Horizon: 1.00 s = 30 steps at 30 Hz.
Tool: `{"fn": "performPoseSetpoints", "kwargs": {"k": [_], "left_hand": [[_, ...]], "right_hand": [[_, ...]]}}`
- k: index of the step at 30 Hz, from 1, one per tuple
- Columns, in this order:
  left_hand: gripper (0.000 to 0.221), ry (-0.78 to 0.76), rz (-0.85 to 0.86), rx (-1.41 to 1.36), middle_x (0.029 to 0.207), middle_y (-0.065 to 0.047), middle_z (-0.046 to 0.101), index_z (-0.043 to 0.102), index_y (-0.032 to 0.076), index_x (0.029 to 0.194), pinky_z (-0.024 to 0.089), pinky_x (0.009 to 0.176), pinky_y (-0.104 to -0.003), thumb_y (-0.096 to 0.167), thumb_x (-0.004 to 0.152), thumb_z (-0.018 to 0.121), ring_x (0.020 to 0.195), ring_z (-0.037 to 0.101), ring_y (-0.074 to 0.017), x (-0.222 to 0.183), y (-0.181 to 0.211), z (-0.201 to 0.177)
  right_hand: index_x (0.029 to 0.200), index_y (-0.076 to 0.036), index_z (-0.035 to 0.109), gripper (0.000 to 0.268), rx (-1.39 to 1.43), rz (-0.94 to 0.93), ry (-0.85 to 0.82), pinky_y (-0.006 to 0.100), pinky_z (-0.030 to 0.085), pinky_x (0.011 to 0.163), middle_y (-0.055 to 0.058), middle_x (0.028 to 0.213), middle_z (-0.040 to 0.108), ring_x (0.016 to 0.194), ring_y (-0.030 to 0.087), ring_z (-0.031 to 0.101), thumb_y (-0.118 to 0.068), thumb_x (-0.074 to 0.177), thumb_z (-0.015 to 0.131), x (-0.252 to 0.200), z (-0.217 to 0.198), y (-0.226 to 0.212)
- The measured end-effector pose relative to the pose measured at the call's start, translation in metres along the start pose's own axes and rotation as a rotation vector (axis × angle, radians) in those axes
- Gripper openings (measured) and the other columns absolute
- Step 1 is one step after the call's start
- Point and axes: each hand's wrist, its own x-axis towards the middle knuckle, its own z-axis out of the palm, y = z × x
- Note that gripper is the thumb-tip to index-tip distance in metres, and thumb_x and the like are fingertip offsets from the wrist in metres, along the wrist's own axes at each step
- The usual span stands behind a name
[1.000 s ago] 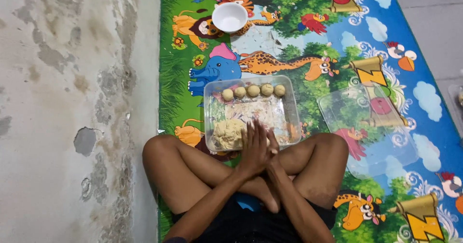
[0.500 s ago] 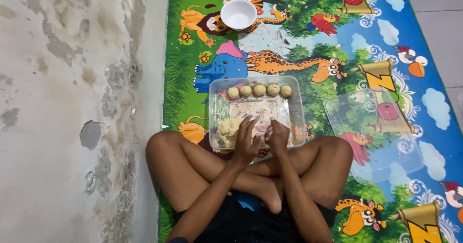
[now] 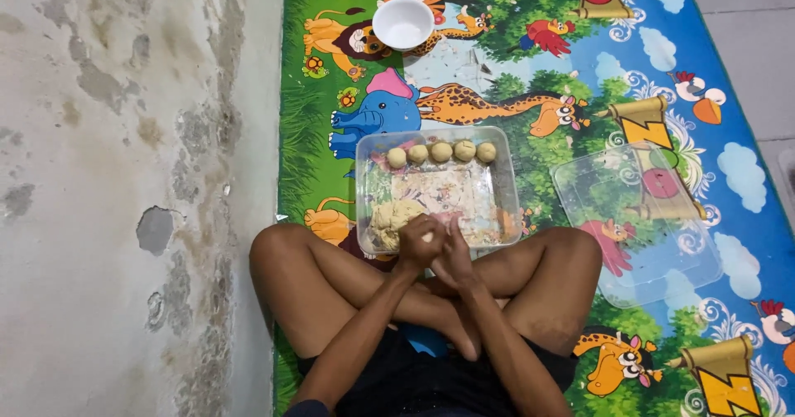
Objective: The person is manually portioning dough and rolling it into uniform balls, then arranging them in a plastic tray.
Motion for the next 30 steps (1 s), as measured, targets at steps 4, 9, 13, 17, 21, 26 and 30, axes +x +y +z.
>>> {"fn": "performPoseSetpoints", "kwargs": {"k": [4,9,13,17,21,26,30], "left_hand": [[0.033,0.101,-0.340,-0.188,0.046,-0.001,0.049,0.060,0.014,0.053,0.044,0.051,-0.027,0.012,0.086,0.065,0.047,0.047,-0.0139,0.034,0.046,-0.038],[0.035,-0.011,-0.645,-0.268,0.040,-0.005,0.046,0.057,0.011,0.050,0.040,0.049,-0.030,0.019,0.084,0.061,0.043,0.042,-0.0115,0.035,0.058,-0.047],[0.030,0.044,0.202,0.081,0.076,-0.012,0.063,0.066,0.009,0.075,0.054,0.064,-0.034,0.030,0.097,0.066,0.069,0.066,-0.0316,0.012,0.035,-0.011],[0.062,-0.014,0.455,0.481,0.150,-0.008,0.059,0.057,0.014,0.145,0.032,0.115,-0.047,0.050,0.110,0.020,0.132,0.058,-0.0305,0.018,0.077,0.002],[0.078,-0.045,0.404,0.631,0.157,-0.019,0.048,0.057,0.003,0.143,0.018,0.122,-0.057,0.058,0.108,0.014,0.144,0.043,-0.0419,0.010,0.082,0.010],[0.081,0.043,0.378,0.758,0.160,-0.025,0.041,0.053,0.010,0.150,0.019,0.121,-0.057,0.061,0.107,0.008,0.150,0.032,-0.0471,0.009,0.076,0.002],[0.073,-0.078,0.367,0.344,0.159,-0.032,0.031,0.027,0.023,0.165,0.030,0.115,-0.058,0.057,0.102,0.042,0.142,0.037,-0.0512,0.006,0.073,-0.005]], "right_hand": [[0.160,-0.014,0.028,0.090,-0.235,-0.007,0.047,0.050,0.052,0.099,0.021,0.136,0.054,0.117,0.037,0.062,-0.073,0.095,0.047,0.025,-0.052,-0.004],[0.158,-0.013,0.039,0.066,-0.410,0.119,0.095,0.061,0.050,0.104,0.029,0.153,0.037,0.131,0.052,0.053,-0.053,0.106,0.045,0.040,-0.087,-0.005],[0.153,-0.012,0.046,0.062,-0.450,0.074,0.141,0.051,0.055,0.098,0.022,0.143,0.055,0.122,0.040,0.063,-0.053,0.108,0.040,0.042,-0.093,-0.010],[0.145,-0.008,0.052,0.060,-0.565,-0.012,0.256,0.048,0.054,0.095,0.020,0.134,0.059,0.116,0.036,0.064,-0.052,0.106,0.042,0.046,-0.094,-0.007],[0.136,-0.004,0.058,0.059,-0.676,-0.092,0.380,0.044,0.054,0.093,0.018,0.125,0.063,0.110,0.032,0.065,-0.051,0.104,0.044,0.047,-0.108,-0.007],[0.125,0.001,0.065,0.059,-0.824,-0.186,0.528,0.039,0.054,0.089,0.015,0.114,0.069,0.103,0.027,0.066,-0.050,0.101,0.046,0.061,-0.173,-0.005],[0.109,0.002,0.071,0.050,-1.031,-0.484,0.470,0.036,0.052,0.079,0.016,0.090,0.066,0.083,0.026,0.064,-0.045,0.097,0.054,0.055,-0.158,-0.008]]}}
